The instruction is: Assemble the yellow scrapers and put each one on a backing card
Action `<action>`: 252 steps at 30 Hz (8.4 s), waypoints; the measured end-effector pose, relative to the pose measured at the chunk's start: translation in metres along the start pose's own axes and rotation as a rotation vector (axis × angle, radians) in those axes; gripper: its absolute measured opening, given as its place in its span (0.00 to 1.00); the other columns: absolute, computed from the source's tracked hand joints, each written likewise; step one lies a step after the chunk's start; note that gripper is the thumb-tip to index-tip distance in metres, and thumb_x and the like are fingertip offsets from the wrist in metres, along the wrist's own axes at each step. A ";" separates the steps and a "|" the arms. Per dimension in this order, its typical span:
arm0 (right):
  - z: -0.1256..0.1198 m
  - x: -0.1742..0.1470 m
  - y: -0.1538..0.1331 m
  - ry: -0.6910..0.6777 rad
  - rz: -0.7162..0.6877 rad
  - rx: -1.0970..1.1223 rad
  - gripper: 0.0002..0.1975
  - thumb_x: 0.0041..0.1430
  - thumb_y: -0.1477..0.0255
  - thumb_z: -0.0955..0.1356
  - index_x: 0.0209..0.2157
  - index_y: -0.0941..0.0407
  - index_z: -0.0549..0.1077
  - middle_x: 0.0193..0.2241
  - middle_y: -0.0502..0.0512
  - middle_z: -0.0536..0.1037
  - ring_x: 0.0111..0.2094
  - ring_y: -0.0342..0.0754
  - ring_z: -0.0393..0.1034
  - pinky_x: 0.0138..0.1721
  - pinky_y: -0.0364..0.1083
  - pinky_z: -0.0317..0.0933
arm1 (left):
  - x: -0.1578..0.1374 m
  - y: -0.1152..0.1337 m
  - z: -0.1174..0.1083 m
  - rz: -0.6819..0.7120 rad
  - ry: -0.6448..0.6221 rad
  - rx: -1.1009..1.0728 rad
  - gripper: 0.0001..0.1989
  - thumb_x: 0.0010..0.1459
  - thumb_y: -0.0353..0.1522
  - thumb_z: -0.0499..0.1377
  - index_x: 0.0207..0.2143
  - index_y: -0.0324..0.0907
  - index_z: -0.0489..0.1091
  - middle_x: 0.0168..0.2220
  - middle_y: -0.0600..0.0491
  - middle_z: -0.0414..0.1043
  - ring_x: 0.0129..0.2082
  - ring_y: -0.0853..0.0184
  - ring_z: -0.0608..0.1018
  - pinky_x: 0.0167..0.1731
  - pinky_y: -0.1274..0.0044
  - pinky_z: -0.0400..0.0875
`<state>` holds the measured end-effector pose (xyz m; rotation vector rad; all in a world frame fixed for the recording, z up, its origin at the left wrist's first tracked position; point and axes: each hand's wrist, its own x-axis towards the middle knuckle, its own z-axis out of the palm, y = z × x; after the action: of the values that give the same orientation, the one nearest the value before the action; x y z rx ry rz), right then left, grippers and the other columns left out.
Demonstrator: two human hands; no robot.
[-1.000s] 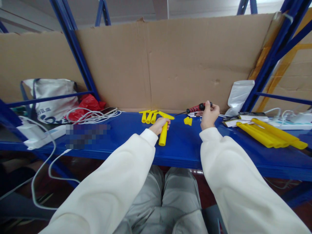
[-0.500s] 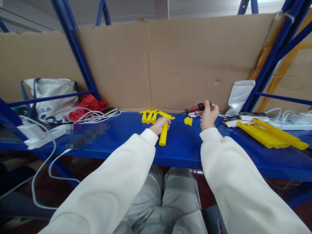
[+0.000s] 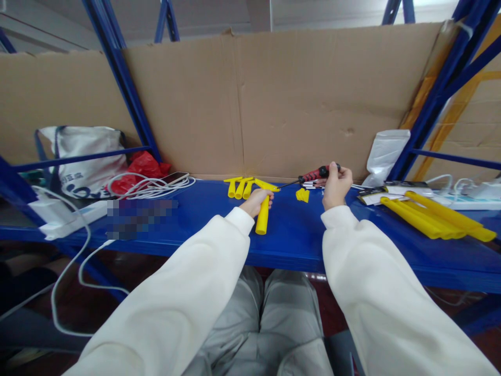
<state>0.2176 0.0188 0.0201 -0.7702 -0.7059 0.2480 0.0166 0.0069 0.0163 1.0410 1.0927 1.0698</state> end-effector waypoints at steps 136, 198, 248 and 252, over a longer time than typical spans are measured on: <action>-0.015 0.004 -0.016 -0.406 0.032 -0.153 0.11 0.52 0.71 0.74 0.37 0.54 0.72 0.16 0.41 0.65 0.12 0.37 0.55 0.11 0.38 0.48 | 0.010 0.000 -0.009 -0.062 0.013 0.323 0.12 0.53 0.18 0.55 0.20 0.38 0.67 0.12 0.57 0.59 0.14 0.73 0.64 0.19 0.80 0.61; -0.016 -0.003 -0.036 -0.562 0.395 0.086 0.15 0.48 0.62 0.76 0.30 0.54 0.69 0.17 0.44 0.66 0.18 0.39 0.62 0.19 0.39 0.58 | 0.003 0.002 -0.009 -0.012 0.069 0.259 0.16 0.53 0.17 0.55 0.17 0.38 0.61 0.12 0.57 0.59 0.14 0.75 0.63 0.20 0.80 0.62; -0.014 -0.003 -0.033 -0.468 0.363 0.068 0.17 0.47 0.64 0.76 0.26 0.53 0.65 0.15 0.42 0.63 0.15 0.38 0.57 0.13 0.37 0.53 | 0.007 0.000 -0.009 -0.019 0.049 0.233 0.14 0.51 0.17 0.56 0.18 0.38 0.64 0.12 0.57 0.59 0.15 0.74 0.64 0.20 0.80 0.61; -0.015 0.000 -0.028 -0.415 0.347 0.060 0.24 0.45 0.61 0.77 0.22 0.53 0.59 0.14 0.42 0.61 0.14 0.38 0.56 0.11 0.38 0.50 | 0.006 0.001 -0.009 -0.018 0.047 0.233 0.13 0.51 0.17 0.56 0.18 0.38 0.64 0.12 0.58 0.59 0.14 0.74 0.64 0.20 0.80 0.62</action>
<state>0.2261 -0.0087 0.0322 -0.7897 -0.9477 0.7565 0.0090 0.0141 0.0149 1.1922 1.2844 0.9728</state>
